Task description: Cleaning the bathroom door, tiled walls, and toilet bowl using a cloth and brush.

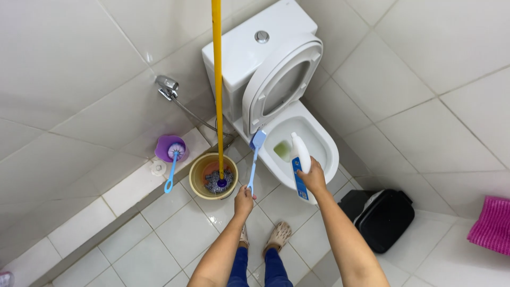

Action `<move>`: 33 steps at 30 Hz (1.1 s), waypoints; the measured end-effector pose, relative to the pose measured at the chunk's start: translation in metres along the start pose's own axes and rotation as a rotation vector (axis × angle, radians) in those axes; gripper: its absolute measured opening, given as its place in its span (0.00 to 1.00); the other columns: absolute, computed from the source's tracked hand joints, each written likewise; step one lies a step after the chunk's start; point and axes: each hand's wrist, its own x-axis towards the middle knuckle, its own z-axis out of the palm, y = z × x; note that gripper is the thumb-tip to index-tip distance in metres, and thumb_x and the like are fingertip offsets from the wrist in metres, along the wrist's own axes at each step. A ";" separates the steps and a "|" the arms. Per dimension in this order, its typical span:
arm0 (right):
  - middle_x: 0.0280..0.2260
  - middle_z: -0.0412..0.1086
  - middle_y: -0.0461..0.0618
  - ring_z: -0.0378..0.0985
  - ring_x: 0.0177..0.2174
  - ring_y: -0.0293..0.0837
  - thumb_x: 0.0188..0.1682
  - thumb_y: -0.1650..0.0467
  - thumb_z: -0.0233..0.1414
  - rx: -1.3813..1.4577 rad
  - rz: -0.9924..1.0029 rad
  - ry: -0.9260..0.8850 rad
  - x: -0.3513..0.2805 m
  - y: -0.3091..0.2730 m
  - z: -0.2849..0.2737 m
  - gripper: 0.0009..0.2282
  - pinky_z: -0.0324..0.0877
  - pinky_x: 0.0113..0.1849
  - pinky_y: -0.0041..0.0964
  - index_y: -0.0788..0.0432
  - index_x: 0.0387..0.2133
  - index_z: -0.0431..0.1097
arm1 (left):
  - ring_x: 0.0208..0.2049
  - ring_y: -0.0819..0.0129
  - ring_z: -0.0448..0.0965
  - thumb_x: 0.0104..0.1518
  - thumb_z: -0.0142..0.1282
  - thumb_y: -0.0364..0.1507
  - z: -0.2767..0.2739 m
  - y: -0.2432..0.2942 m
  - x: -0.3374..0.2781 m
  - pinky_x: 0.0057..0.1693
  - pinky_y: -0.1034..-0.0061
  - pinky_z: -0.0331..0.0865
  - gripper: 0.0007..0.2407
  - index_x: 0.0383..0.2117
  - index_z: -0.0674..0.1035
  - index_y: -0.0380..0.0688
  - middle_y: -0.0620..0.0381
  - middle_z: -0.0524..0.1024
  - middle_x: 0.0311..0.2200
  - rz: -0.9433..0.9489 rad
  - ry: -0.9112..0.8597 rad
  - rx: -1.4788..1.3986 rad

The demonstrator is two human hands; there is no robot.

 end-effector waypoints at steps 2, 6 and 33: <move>0.49 0.69 0.64 0.74 0.49 0.60 0.37 0.70 0.64 -0.035 0.001 -0.043 0.013 0.004 0.003 0.33 0.70 0.52 0.48 0.59 0.60 0.63 | 0.19 0.69 0.77 0.66 0.40 0.33 0.011 -0.010 0.008 0.31 0.71 0.71 0.14 0.52 0.74 0.43 0.55 0.82 0.27 -0.051 0.006 -0.041; 0.48 0.69 0.64 0.73 0.49 0.60 0.35 0.73 0.63 -0.192 0.015 -0.167 0.050 0.015 0.015 0.37 0.67 0.54 0.47 0.55 0.64 0.59 | 0.16 0.73 0.72 0.67 0.38 0.32 0.017 -0.006 0.008 0.23 0.72 0.66 0.13 0.47 0.75 0.40 0.58 0.80 0.26 -0.265 0.024 -0.125; 0.56 0.64 0.56 0.72 0.51 0.56 0.45 0.77 0.56 -0.602 -0.053 -0.286 0.136 -0.007 -0.005 0.41 0.73 0.48 0.54 0.49 0.72 0.43 | 0.22 0.73 0.75 0.66 0.40 0.31 0.055 -0.014 0.011 0.32 0.74 0.70 0.14 0.54 0.75 0.48 0.55 0.79 0.25 -0.201 0.136 -0.133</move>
